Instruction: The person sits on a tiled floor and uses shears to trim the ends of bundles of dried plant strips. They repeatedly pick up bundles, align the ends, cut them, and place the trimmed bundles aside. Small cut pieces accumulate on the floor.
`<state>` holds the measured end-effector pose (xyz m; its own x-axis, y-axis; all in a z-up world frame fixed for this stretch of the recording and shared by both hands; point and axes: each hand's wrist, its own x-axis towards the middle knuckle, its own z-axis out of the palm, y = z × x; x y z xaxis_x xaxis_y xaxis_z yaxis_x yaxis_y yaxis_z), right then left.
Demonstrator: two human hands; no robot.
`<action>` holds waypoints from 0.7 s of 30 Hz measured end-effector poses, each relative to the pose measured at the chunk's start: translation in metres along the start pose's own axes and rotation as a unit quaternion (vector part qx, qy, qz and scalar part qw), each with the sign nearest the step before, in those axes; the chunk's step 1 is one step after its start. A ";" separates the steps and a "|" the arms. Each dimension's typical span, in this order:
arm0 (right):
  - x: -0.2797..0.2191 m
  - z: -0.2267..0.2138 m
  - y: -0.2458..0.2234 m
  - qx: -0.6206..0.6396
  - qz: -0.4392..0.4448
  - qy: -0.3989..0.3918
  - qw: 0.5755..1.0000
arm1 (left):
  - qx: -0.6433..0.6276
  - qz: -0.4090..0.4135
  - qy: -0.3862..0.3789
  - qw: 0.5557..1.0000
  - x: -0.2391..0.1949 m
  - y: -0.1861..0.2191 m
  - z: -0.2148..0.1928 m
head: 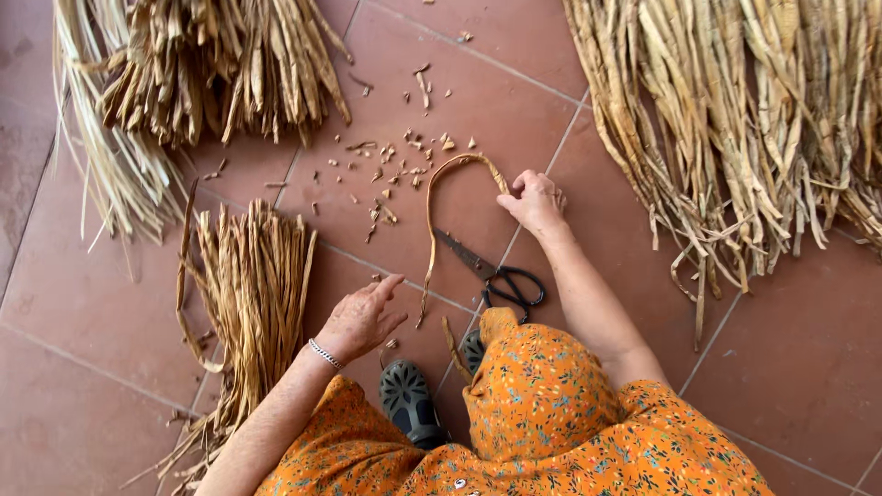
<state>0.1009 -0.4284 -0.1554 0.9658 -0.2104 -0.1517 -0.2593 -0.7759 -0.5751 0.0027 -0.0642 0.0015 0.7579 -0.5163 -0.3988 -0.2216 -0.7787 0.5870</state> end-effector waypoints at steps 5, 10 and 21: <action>-0.010 -0.015 -0.030 -0.003 -0.062 -0.008 0.998 | -0.027 -0.068 -0.015 0.997 -0.005 0.015 -0.017; -0.044 -0.052 -0.092 0.156 -0.156 -0.139 0.965 | 0.044 0.081 0.219 0.971 0.003 0.031 -0.029; -0.069 -0.073 -0.172 0.664 0.046 -0.342 0.664 | -0.529 -0.120 0.062 0.838 0.002 0.018 0.028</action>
<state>0.0788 -0.3238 0.0132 0.8400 0.4502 -0.3028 -0.5233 0.5248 -0.6714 -0.0171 -0.0896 -0.0086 0.7752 -0.2982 -0.5569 0.5647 -0.0680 0.8225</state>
